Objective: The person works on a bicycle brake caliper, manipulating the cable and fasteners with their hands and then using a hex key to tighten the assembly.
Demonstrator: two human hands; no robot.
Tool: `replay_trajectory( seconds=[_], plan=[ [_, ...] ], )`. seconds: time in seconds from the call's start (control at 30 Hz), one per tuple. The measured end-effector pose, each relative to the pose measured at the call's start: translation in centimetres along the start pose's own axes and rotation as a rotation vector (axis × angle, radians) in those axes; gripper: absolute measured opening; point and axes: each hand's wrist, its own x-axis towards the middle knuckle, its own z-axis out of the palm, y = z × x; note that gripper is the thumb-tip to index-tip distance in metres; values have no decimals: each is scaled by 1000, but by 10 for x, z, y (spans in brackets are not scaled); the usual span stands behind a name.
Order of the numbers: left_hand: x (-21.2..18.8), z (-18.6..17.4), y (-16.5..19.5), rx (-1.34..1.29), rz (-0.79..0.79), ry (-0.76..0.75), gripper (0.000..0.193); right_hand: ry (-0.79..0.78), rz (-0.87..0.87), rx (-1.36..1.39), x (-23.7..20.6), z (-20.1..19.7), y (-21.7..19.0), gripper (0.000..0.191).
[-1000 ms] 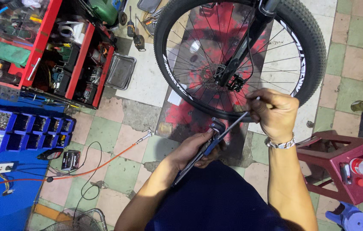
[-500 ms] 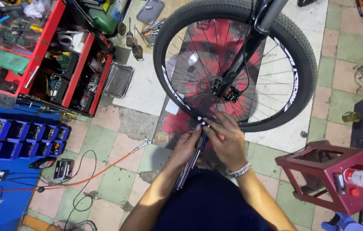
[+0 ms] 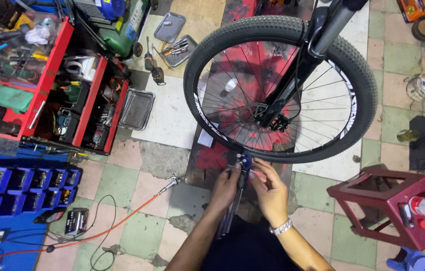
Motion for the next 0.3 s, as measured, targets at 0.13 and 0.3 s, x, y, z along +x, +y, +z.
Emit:
replay_trajectory(
  seconds=[0.13,0.3],
  plan=[
    [12,2,-36,-113,-16,-92,57,-13,748,383,-27,-8,65,49],
    [44,4,-100,463,-40,94,73,-296,808,338,-18,-21,122,53]
  ],
)
